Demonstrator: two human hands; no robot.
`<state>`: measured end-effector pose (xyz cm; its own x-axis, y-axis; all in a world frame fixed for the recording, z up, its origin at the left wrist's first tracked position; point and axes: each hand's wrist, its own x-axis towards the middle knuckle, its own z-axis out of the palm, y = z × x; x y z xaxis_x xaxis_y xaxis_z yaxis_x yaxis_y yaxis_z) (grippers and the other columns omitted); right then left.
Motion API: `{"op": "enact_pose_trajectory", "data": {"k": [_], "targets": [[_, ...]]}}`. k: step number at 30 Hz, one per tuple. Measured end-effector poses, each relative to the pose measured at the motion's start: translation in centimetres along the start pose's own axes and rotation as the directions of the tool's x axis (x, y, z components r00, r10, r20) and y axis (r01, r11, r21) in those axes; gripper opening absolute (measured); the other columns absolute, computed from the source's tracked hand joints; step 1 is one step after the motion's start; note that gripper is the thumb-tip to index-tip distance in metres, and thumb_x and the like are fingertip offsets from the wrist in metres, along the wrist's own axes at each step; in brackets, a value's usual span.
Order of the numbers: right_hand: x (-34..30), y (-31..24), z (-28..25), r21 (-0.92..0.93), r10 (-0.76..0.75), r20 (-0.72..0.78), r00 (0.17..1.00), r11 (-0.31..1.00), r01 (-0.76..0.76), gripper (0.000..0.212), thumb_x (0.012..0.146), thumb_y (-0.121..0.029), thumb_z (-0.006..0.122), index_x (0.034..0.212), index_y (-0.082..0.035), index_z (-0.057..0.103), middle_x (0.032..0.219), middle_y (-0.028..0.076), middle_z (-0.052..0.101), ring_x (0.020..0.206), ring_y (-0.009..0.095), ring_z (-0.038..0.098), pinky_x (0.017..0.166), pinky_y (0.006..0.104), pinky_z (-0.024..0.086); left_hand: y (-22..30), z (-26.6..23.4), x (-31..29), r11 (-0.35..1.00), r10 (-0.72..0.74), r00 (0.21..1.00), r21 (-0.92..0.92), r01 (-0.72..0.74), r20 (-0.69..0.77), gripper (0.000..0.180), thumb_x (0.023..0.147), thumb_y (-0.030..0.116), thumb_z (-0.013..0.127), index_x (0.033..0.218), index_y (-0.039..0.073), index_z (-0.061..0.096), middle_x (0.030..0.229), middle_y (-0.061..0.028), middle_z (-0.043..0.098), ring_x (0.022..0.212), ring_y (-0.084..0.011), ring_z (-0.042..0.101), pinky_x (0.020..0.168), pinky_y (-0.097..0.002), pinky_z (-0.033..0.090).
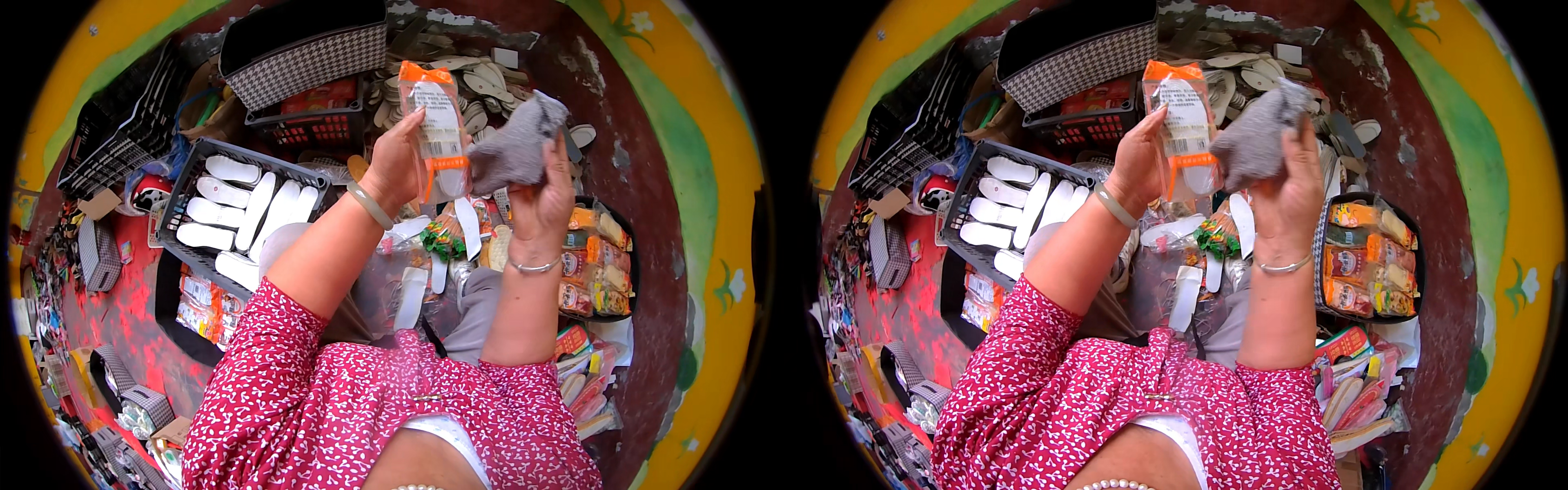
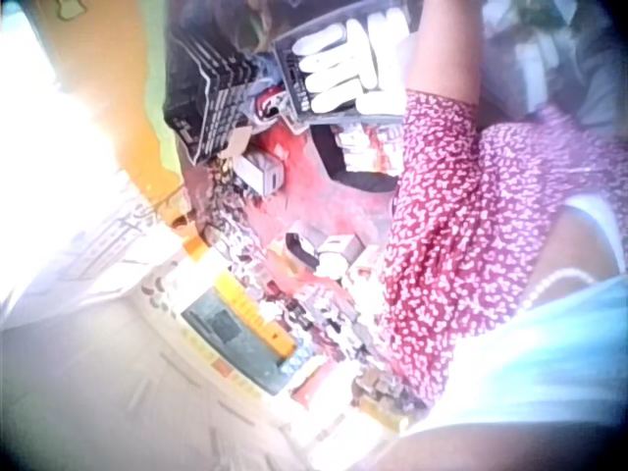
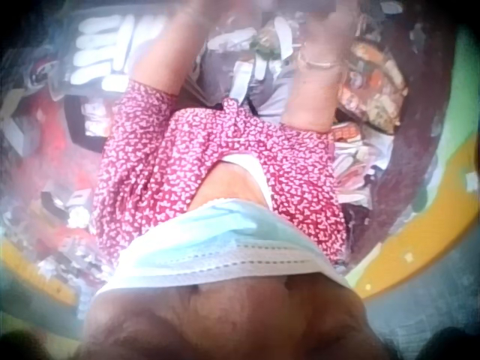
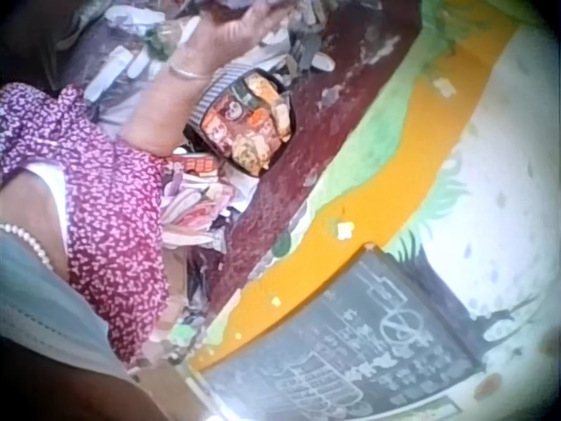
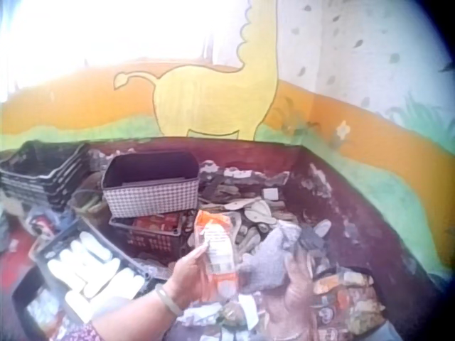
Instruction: The person removes shoe insoles from a plastic package by hand, wipes them individually with a cloth, and sets them into a plastic crate.
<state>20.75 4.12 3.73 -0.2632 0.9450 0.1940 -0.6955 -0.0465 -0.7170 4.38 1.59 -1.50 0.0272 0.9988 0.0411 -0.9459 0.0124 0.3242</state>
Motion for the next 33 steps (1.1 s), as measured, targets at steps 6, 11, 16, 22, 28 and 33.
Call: {"op": "enact_pose_trajectory", "data": {"k": [6,11,16,22,28,33], "targets": [[-1.6,4.7,-0.3,-0.782,-0.134,0.581,0.802,-0.364,0.506,0.052,0.082,-0.006,0.057,0.132,-0.001,0.043,0.140,0.022,0.035,0.129,0.037,0.034,0.103,0.0451,0.030,-1.3,0.0,-0.1,0.999,0.008,0.999,-0.051,-0.006,0.035,0.044,0.100,0.033,0.025,0.130,0.006,0.042,0.125,-0.0117,0.053,0.113,-0.0255,0.053,0.101,-0.0387,0.039],[-1.1,6.0,-0.6,-0.656,-0.218,0.754,0.619,-0.235,0.717,0.060,0.078,-0.008,0.057,0.136,-0.008,0.041,0.146,0.021,0.025,0.135,0.037,0.025,0.105,0.0481,0.025,-0.9,1.0,-0.9,0.999,0.013,0.999,-0.039,-0.011,0.049,0.048,0.099,0.041,0.027,0.130,0.008,0.043,0.127,-0.0098,0.051,0.116,-0.0251,0.050,0.102,-0.0382,0.038],[-1.9,4.3,0.7,-0.734,-0.106,0.675,0.730,-0.188,0.652,0.047,0.083,-0.022,0.057,0.128,-0.008,0.050,0.143,0.019,0.033,0.135,0.036,0.026,0.108,0.0472,0.021,-0.8,2.5,-2.4,0.997,0.029,0.997,0.076,-0.035,0.070,0.053,0.098,0.046,0.027,0.134,0.009,0.038,0.133,-0.0096,0.046,0.121,-0.0252,0.045,0.104,-0.0391,0.035],[-0.3,5.1,-0.5,-0.797,-0.337,0.575,0.745,-0.028,0.603,0.042,0.084,-0.025,0.060,0.119,-0.005,0.051,0.134,0.021,0.043,0.128,0.040,0.036,0.104,0.0454,0.029,-1.8,2.0,-2.3,0.982,-0.080,0.984,0.180,0.050,0.160,0.059,0.096,0.050,0.029,0.140,0.012,0.029,0.139,-0.0082,0.039,0.126,-0.0220,0.040,0.104,-0.0388,0.035],[0.7,2.2,-1.7,-0.944,-0.210,-0.012,0.978,0.326,0.058,0.036,0.091,-0.036,0.053,0.106,-0.003,0.055,0.105,0.022,0.061,0.101,0.037,0.059,0.083,0.0377,0.047,-2.5,2.4,-3.6,0.876,-0.275,0.938,0.457,0.153,0.213,0.056,0.096,0.019,0.045,0.145,0.009,0.019,0.138,-0.0078,0.039,0.123,-0.0191,0.043,0.101,-0.0362,0.039],[3.2,0.6,-6.5,-0.130,0.141,-0.160,0.977,0.978,-0.163,0.035,0.089,-0.031,0.058,0.105,-0.001,0.059,0.102,0.010,0.064,0.092,0.022,0.062,0.080,0.0324,0.050,-1.5,1.4,-3.2,0.867,-0.367,0.918,0.413,0.277,0.153,0.048,0.089,0.001,0.050,0.135,-0.001,0.037,0.124,-0.0117,0.052,0.114,-0.0219,0.052,0.099,-0.0369,0.040]]}}
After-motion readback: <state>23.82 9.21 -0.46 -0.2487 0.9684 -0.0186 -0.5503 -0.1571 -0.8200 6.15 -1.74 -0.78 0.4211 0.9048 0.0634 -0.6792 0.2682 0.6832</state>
